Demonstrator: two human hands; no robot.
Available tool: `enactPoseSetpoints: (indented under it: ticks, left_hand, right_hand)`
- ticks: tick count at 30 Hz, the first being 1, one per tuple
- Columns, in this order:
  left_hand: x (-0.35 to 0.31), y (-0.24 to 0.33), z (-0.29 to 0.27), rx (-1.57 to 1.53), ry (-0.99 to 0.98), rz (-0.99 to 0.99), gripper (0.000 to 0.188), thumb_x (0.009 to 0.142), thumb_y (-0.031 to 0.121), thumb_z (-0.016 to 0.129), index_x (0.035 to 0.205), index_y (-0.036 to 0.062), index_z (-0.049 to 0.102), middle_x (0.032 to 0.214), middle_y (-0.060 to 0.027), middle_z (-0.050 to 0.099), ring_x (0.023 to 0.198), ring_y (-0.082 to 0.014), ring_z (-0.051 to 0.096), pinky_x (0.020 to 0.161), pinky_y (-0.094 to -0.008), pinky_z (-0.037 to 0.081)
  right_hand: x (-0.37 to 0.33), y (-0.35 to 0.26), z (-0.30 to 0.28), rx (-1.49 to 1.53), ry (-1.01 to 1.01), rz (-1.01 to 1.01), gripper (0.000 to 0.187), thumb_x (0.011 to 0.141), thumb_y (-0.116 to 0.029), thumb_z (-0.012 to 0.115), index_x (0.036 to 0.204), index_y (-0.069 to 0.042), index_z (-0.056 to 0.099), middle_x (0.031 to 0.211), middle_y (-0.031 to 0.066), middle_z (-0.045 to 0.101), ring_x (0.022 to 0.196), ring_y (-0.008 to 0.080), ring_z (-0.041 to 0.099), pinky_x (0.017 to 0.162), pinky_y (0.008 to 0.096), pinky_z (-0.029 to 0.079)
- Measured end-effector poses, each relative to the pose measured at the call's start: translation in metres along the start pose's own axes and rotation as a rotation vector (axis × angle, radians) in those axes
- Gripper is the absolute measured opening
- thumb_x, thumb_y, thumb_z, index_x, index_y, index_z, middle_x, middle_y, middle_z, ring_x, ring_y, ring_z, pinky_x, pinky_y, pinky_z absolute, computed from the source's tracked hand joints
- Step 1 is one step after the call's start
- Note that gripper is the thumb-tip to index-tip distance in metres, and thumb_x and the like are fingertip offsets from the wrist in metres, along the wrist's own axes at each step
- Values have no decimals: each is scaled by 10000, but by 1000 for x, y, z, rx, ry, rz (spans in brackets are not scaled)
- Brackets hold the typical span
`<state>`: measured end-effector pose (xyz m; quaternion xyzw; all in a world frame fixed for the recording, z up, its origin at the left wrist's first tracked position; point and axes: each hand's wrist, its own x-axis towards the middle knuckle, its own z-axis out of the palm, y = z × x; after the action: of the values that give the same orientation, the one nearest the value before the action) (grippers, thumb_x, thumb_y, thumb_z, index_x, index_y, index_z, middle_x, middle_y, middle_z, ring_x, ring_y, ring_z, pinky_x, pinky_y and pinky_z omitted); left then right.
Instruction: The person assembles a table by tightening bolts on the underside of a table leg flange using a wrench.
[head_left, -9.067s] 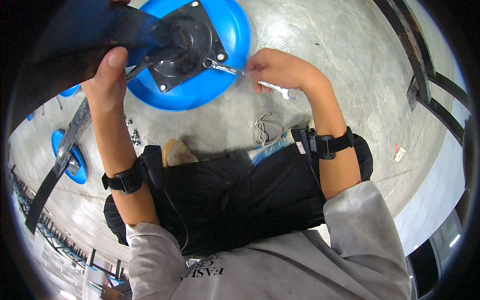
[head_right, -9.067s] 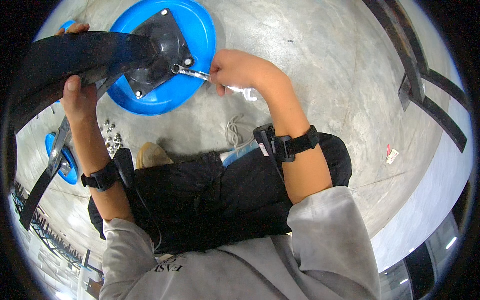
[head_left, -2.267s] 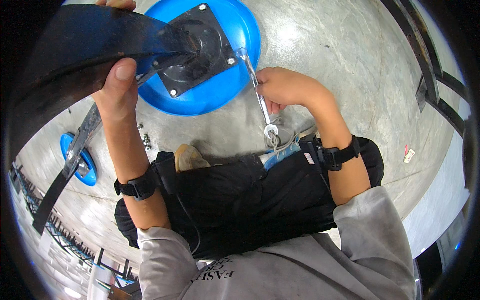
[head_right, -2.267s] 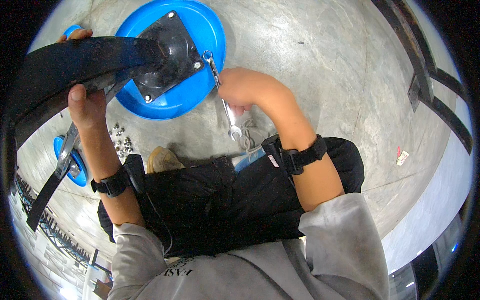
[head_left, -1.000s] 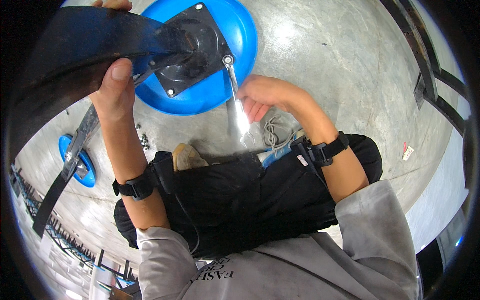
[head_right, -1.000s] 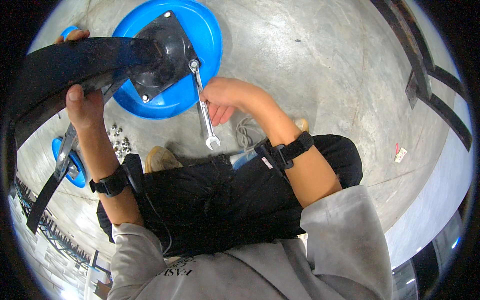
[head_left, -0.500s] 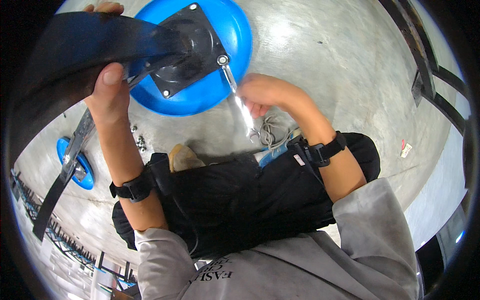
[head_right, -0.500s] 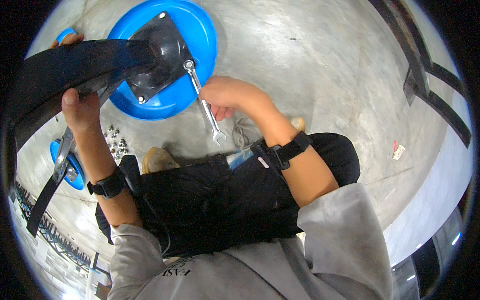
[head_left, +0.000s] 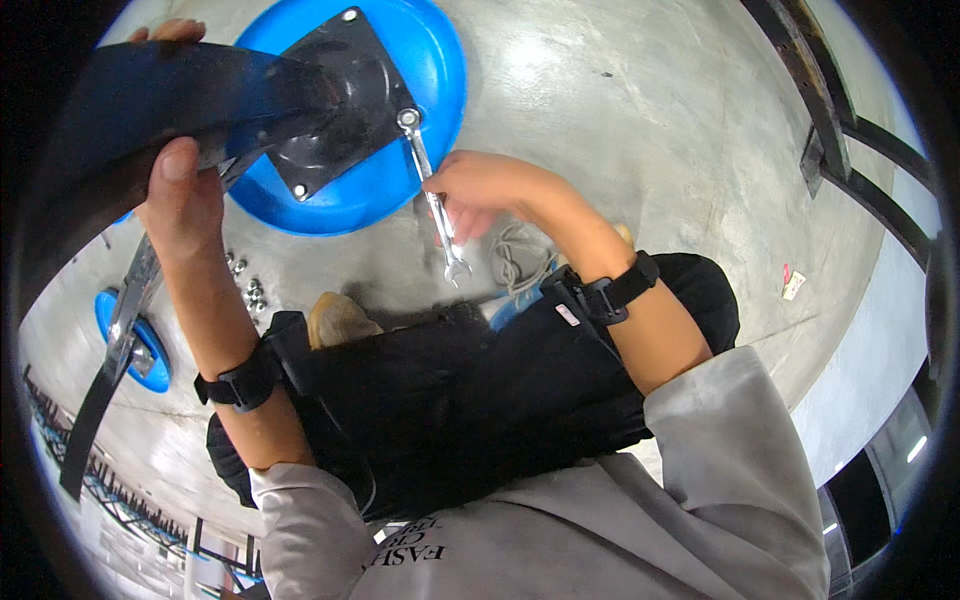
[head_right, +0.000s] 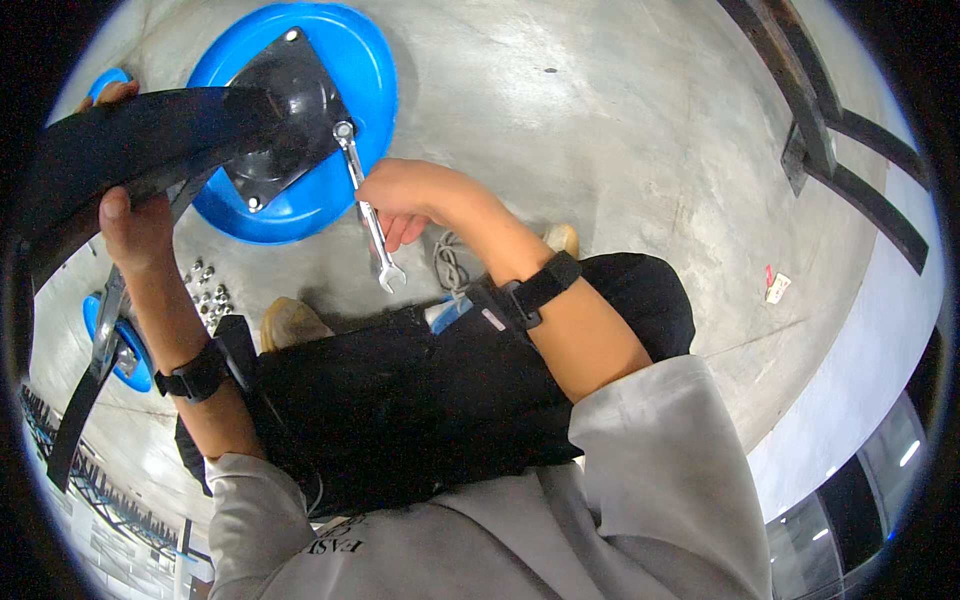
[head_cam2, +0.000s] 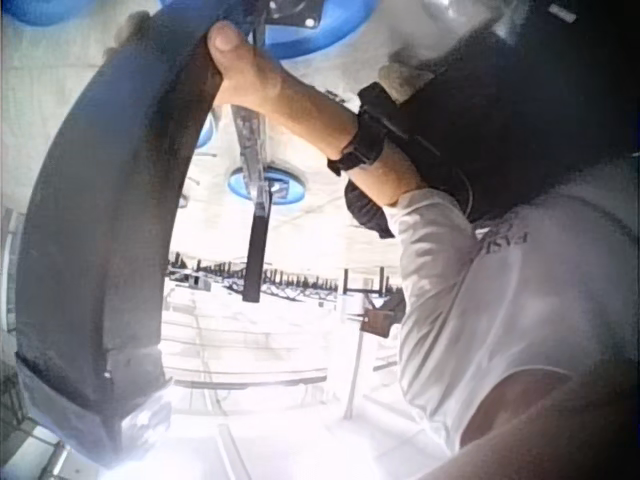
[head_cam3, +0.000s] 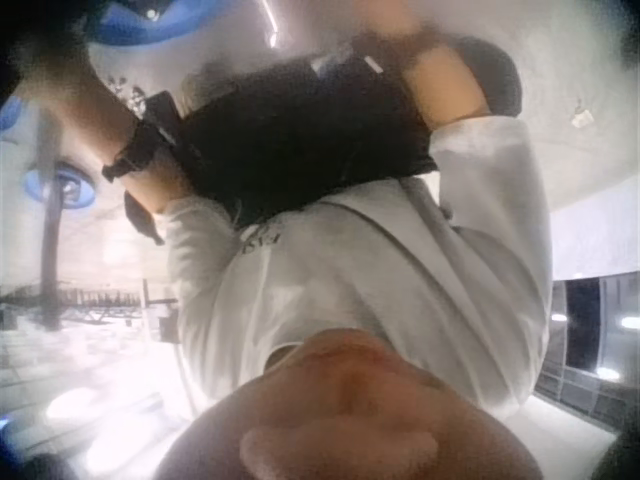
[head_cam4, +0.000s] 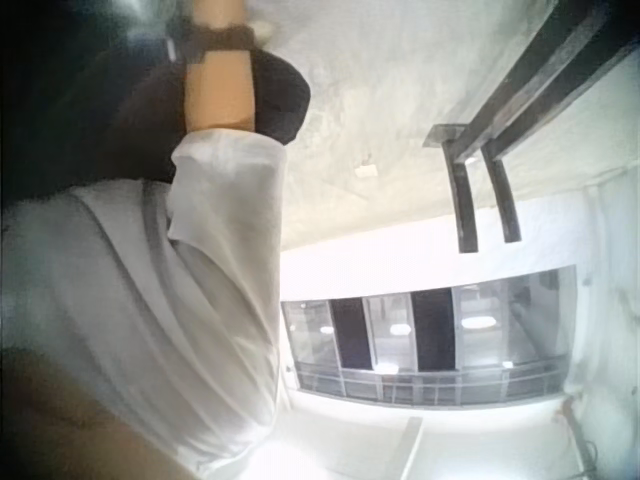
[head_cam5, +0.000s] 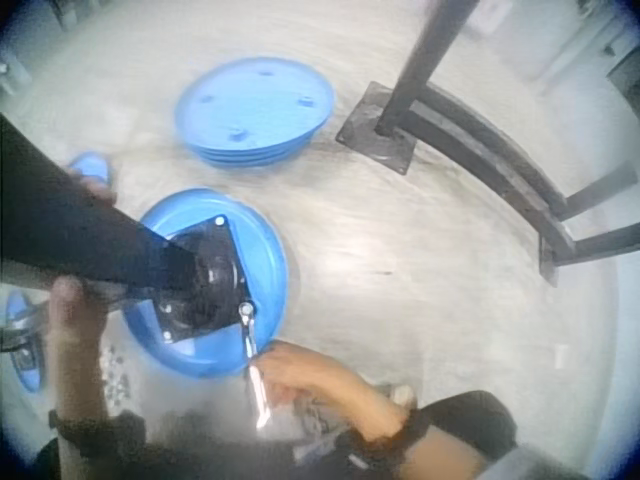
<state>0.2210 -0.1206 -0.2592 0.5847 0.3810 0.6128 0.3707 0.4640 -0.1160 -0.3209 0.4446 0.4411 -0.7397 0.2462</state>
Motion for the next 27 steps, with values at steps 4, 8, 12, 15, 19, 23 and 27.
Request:
enactPoseSetpoints:
  ticks: [4,8,12,15,19,23,27]
  left_hand:
    - [-2,2,1,-14,16,6,716,682,312,702,1250,15,381,1183,-171,502,1089,-236,501,933,-321,399]
    - [-3,7,-1,109,31,-101,814,661,407,677,1294,56,305,1262,-169,413,1197,-271,386,1013,-387,316]
    - [-3,9,-4,134,31,-67,798,668,407,679,1286,60,314,1263,-172,412,1201,-274,383,1013,-386,320]
    - [-5,11,-6,114,12,-119,797,669,405,682,1289,60,318,1259,-173,419,1201,-278,383,1020,-385,312]
    - [-6,-1,-5,159,43,-128,791,681,401,668,1297,57,310,1267,-177,414,1187,-284,404,1011,-384,325]
    - [-3,2,-8,104,13,-70,778,692,389,656,1300,57,302,1274,-183,404,1176,-285,419,1006,-381,337]
    - [-4,6,-9,59,-12,-121,784,687,379,658,1304,60,295,1270,-187,404,1185,-285,409,1013,-383,332]
  right_hand:
    - [2,1,5,149,-23,-3,358,878,-303,392,907,-4,586,754,142,654,649,214,635,564,307,504]
    - [-1,-2,0,59,16,8,357,880,-300,397,865,-2,592,659,98,620,601,192,604,530,282,469]
    - [-3,-5,-13,-85,46,77,352,861,-310,423,805,-15,606,638,59,604,606,168,585,540,276,445]
    - [-14,-2,-25,-401,373,-55,330,807,-329,506,837,-28,636,675,74,625,602,175,570,556,319,446]
    - [-23,4,-58,-765,873,-186,328,781,-326,570,836,-13,649,675,109,617,583,202,560,559,351,443]
    - [-26,-2,-52,-730,825,-208,307,807,-290,558,782,4,642,633,112,594,571,206,555,547,344,430]
    - [-31,-4,-52,-716,803,-291,295,832,-269,534,762,0,634,573,84,550,523,161,495,519,316,396]
